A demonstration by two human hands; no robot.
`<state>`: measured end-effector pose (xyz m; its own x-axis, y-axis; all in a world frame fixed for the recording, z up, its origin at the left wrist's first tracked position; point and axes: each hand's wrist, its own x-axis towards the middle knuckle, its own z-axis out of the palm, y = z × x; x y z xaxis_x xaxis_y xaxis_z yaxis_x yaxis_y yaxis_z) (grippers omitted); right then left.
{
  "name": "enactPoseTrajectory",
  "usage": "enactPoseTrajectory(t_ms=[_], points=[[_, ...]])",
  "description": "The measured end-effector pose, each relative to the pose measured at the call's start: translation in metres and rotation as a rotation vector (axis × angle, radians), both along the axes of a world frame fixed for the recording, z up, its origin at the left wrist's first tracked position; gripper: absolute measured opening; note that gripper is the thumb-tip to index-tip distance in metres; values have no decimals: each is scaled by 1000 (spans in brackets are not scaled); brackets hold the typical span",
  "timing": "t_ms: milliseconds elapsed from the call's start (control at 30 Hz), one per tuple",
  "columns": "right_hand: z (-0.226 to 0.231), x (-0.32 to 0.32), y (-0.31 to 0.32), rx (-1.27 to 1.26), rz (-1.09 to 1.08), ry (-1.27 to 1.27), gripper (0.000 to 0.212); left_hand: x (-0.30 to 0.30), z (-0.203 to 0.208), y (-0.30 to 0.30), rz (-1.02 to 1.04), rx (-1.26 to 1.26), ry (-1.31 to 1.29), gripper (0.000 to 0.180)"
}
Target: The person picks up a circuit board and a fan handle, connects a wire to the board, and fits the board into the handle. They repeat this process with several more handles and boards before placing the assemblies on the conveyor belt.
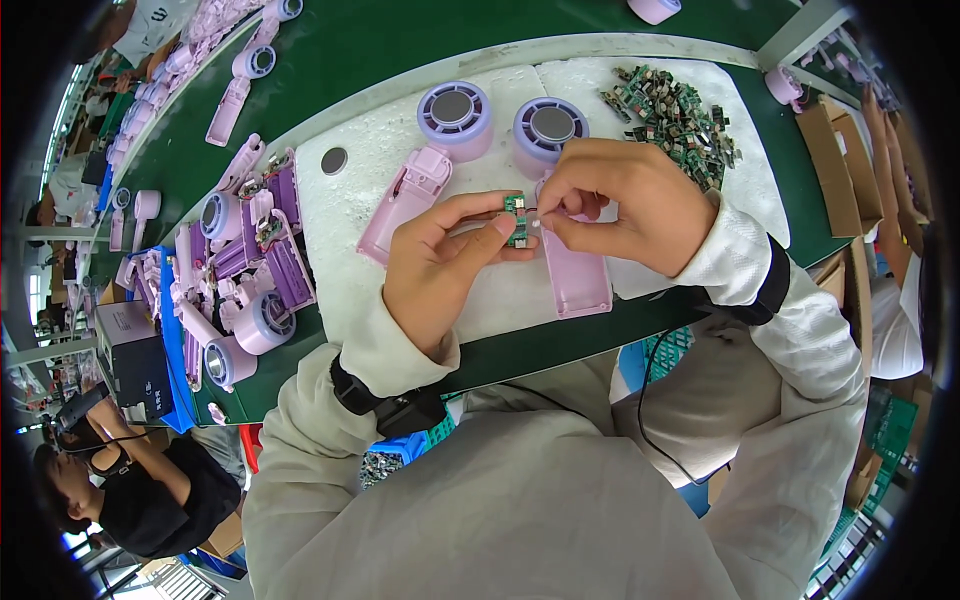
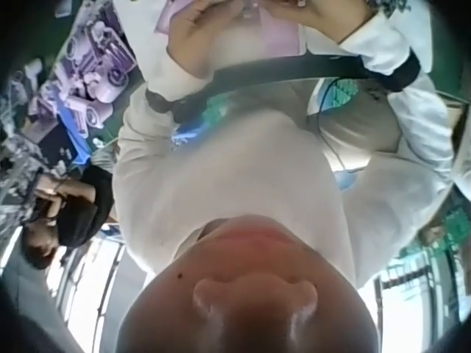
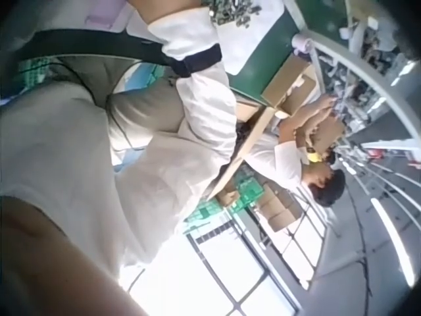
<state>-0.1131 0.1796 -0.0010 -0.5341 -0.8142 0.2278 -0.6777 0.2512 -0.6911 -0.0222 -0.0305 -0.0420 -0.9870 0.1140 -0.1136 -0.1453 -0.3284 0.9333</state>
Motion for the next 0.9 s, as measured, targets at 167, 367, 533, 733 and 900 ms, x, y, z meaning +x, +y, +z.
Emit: enactPoseTrajectory(t_ms=[167,367,533,733,900], points=[[-2,7,-5,-3,-147,53,12,1,1,1,-10,-13,10,27],[-3,10,-9,-16,-205,81,12,2,2,3,-10,-25,34,27],[-3,11,-8,-24,-203,51,12,6,-4,4,29,-140,156,25],[-6,10,-7,-91,-170,-14,11,5,-5,3,33,-83,195,24],[-2,8,1,-119,-203,-161,10,-2,-2,-5,-67,21,90,24]])
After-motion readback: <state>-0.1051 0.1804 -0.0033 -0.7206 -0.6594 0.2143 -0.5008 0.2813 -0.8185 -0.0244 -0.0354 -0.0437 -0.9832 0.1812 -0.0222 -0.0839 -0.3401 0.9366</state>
